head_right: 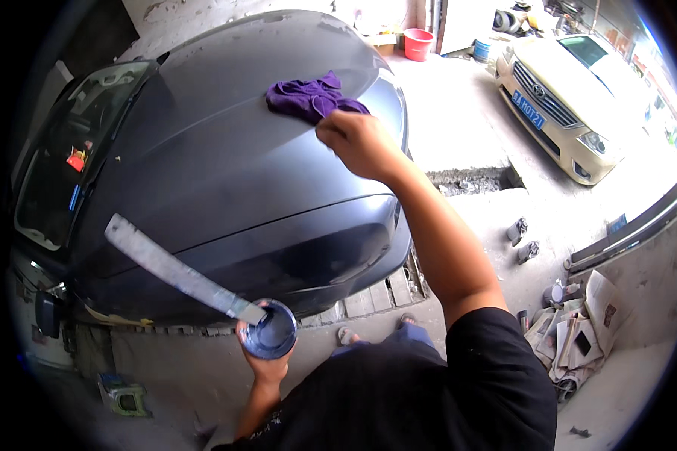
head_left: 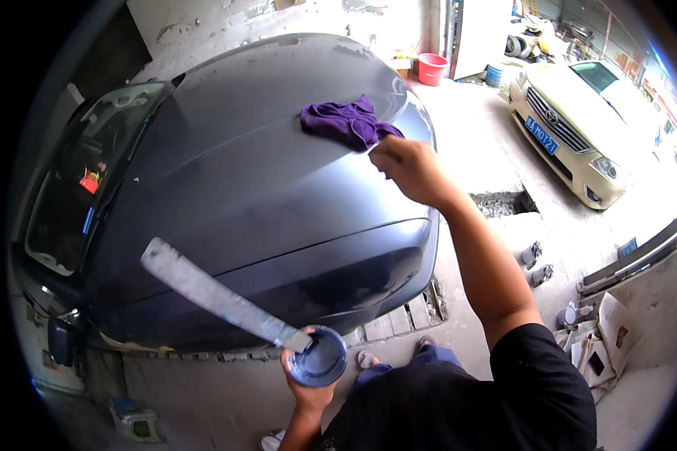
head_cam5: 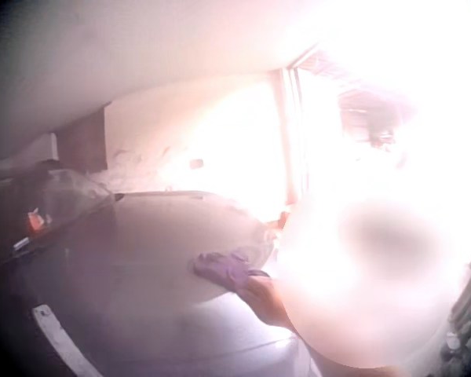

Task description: The person mixes a gray paste in a small container with a metal spatula, then applies the paste to the hood and side panels of a gray car. The person wipes the hood with a purple cloth and continues spreading the paste over sanded areas on the car body.

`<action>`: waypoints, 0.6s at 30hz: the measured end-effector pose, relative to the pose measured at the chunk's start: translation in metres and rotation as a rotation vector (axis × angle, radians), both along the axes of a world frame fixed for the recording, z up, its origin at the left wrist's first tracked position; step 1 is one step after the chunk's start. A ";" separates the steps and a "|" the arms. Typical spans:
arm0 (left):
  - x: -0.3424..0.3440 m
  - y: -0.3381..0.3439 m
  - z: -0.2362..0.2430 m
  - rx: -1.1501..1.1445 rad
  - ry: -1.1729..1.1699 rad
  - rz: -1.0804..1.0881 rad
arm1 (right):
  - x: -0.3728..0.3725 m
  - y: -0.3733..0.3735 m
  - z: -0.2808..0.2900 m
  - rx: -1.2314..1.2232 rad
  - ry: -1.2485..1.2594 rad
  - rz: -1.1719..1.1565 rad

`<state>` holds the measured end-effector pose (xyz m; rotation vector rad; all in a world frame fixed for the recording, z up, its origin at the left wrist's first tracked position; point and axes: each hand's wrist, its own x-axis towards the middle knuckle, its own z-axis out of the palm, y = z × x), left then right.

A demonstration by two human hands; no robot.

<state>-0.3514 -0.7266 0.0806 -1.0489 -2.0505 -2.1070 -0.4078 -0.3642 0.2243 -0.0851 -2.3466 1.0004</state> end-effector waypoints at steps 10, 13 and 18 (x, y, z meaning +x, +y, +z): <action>0.028 0.120 -0.038 -0.183 -0.138 -0.233 | 0.085 0.024 -0.025 -0.206 -0.200 0.575; 0.054 0.167 -0.033 -0.258 -0.106 -0.155 | 0.098 0.052 -0.026 -0.119 -0.256 0.595; 0.084 0.213 -0.036 -0.313 -0.137 -0.016 | 0.118 0.080 -0.016 -0.022 -0.348 0.542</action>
